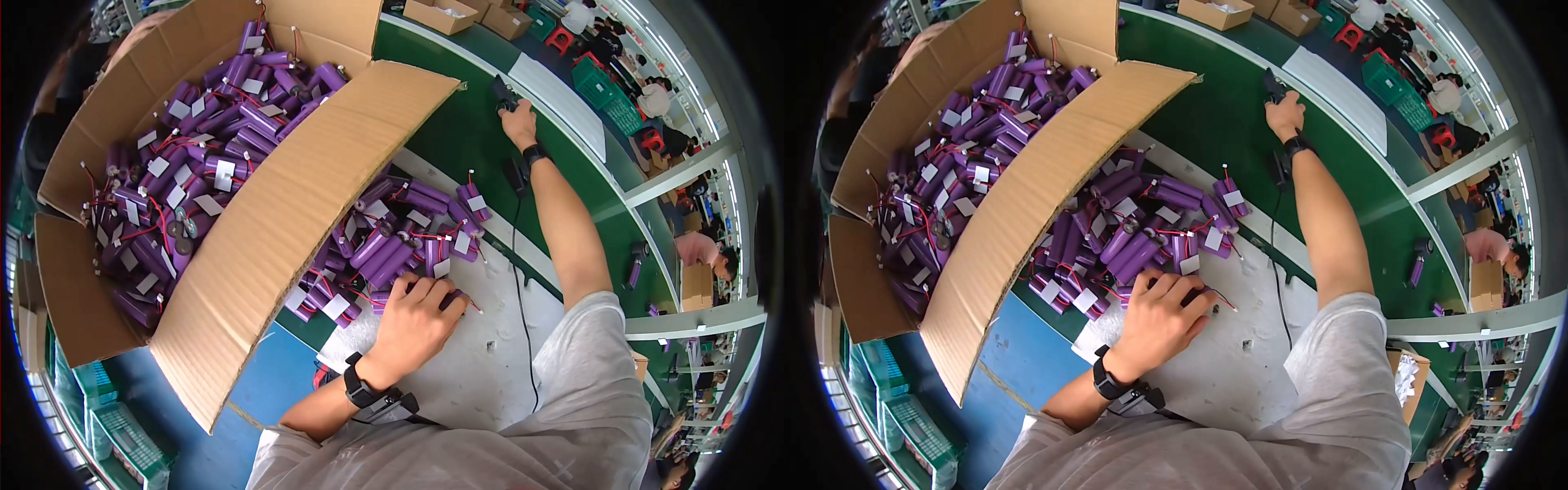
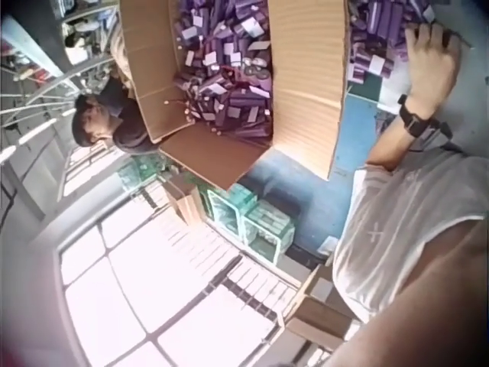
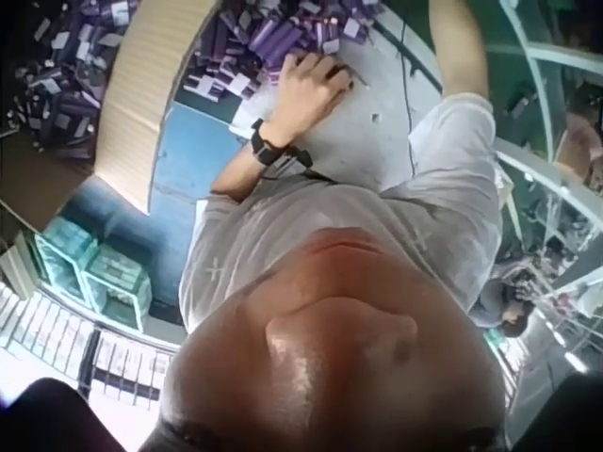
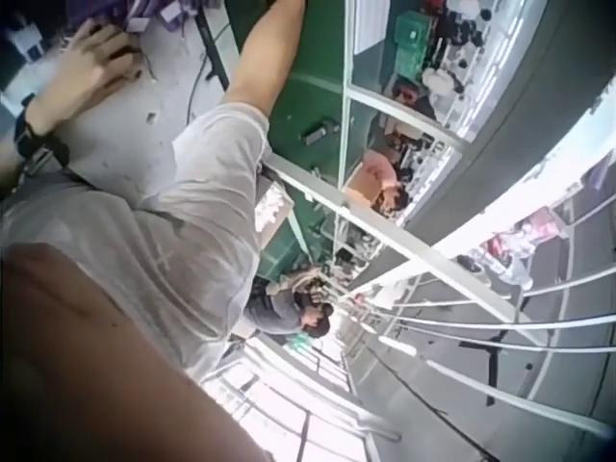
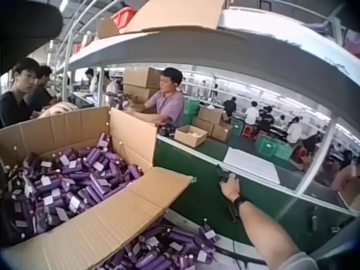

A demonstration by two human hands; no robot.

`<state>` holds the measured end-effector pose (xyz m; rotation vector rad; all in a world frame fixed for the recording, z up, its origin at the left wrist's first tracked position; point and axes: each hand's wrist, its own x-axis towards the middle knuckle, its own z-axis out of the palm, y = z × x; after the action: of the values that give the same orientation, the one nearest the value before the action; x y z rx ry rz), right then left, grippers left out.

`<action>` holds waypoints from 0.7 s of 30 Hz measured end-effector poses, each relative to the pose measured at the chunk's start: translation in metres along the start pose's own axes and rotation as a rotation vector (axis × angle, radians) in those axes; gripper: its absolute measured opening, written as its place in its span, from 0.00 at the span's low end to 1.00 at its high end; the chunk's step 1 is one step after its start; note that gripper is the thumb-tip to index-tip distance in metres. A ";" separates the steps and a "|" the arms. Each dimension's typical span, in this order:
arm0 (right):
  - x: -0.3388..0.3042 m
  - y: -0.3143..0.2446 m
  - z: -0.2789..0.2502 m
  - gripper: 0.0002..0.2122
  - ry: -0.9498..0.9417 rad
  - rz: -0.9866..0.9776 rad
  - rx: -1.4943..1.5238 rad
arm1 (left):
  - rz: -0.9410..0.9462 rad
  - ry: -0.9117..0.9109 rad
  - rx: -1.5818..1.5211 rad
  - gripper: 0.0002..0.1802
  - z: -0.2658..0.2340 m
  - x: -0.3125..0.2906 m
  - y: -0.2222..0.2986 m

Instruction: The person connects a battery pack to a circuit board, fits them into a plastic housing, and then removes a sticker from another battery pack to repeat the process.

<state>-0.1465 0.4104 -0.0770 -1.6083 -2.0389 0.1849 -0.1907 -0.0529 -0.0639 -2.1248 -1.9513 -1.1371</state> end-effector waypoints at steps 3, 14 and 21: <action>-0.030 0.026 -0.063 0.35 0.126 -0.172 0.137 | 0.025 -0.014 0.036 0.15 0.010 -0.009 0.003; -0.239 0.122 -0.334 0.18 -0.441 -0.234 0.540 | 0.098 0.068 -0.114 0.14 0.062 -0.006 0.059; -0.348 0.199 -0.269 0.14 -0.601 -0.033 0.426 | 0.013 0.157 -0.481 0.15 0.077 -0.008 0.117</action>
<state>0.2071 0.0837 -0.0431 -1.3434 -2.2328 1.1239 -0.0513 -0.0459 -0.0735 -2.1500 -1.7233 -1.8631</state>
